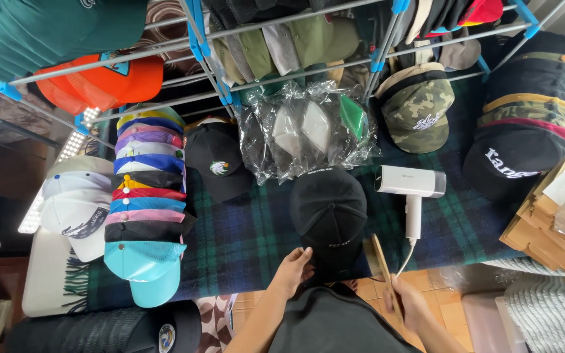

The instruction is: The person is cleaning and reshaping various baseball caps using a handheld steamer and a brush, working through a collection on a rack.

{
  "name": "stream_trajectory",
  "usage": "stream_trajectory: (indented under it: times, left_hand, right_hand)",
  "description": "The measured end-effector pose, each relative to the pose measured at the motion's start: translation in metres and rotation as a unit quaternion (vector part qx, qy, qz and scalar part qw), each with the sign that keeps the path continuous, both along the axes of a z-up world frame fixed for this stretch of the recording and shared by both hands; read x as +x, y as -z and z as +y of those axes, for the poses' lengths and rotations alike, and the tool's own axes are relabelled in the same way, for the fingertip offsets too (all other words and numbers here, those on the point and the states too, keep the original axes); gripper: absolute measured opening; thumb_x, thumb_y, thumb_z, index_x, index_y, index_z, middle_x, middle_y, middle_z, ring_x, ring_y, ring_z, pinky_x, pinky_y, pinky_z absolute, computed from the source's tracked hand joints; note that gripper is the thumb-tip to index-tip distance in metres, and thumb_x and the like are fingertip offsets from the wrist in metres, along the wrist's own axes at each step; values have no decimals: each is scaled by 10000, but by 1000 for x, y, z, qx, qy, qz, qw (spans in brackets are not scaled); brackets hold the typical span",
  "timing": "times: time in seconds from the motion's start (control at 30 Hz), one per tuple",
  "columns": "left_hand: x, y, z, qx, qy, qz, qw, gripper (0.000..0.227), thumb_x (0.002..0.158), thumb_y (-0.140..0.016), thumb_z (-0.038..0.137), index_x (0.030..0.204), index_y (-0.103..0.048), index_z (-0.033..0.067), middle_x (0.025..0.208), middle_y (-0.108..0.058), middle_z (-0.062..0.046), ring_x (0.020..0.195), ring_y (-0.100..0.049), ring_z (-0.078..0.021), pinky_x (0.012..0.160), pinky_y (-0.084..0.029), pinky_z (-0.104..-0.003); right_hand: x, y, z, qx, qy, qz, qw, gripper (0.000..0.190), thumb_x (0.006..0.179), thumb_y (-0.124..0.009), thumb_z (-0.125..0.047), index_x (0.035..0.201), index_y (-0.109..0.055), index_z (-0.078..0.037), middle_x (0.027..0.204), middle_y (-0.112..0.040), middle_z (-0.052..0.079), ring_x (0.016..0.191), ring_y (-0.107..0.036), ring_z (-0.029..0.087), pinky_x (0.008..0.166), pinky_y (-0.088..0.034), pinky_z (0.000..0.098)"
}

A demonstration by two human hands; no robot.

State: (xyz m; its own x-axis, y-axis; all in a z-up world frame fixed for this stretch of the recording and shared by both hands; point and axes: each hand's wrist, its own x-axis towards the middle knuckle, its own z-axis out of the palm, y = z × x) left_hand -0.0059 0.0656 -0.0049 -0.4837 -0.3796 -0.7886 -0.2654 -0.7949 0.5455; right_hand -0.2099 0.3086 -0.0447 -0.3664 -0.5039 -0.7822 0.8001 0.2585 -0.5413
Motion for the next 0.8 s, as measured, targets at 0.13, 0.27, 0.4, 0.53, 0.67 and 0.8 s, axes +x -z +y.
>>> stream_trajectory:
  times: [0.13,0.27,0.4,0.53,0.67,0.8]
  left_hand:
    - [1,19,-3,-12,35,1,999,317,1011,-656,415,827,-492,215,816,-533,52,768,-573,-79,806,-575,-273]
    - [4,23,-4,-17,44,13,999,352,997,-669,432,804,-472,215,777,-514,40,765,-594,-92,803,-582,-289]
    - [4,21,-4,-16,57,-23,998,350,994,-659,468,822,-477,224,812,-541,49,818,-620,-77,862,-573,-286]
    - [7,50,-3,-60,59,-53,995,343,953,-747,475,955,-684,138,929,-653,-39,823,-746,-174,797,-655,-328]
    - [5,86,-2,-91,87,-53,991,379,961,-719,483,1006,-694,108,952,-708,-84,849,-773,-185,781,-658,-312]
    - [7,59,-2,-93,71,-55,992,378,955,-723,502,976,-688,126,943,-712,-68,857,-776,-176,809,-651,-315]
  right_hand:
    - [-51,-70,-118,-45,-56,221,973,446,1108,-414,-401,807,-537,-95,486,-463,61,414,-389,158,437,-287,294]
    - [-55,-223,-205,-23,-274,471,838,477,1123,-368,-320,899,-694,-53,537,-485,3,475,-447,136,586,-390,308]
    - [-72,-196,-216,8,-400,687,606,345,1006,-560,-424,1040,-800,-178,648,-737,8,551,-652,179,532,-451,355]
    - [-123,-113,-167,125,-329,699,622,417,1051,-576,-505,843,-748,-188,652,-715,56,610,-685,305,602,-537,403]
    - [-76,-46,-102,108,-64,326,937,575,1017,-664,-455,739,-624,46,421,-488,189,222,-450,225,201,-385,289]
    - [22,15,-32,205,-13,207,957,550,999,-637,-474,692,-579,-22,419,-463,121,299,-462,226,290,-356,312]
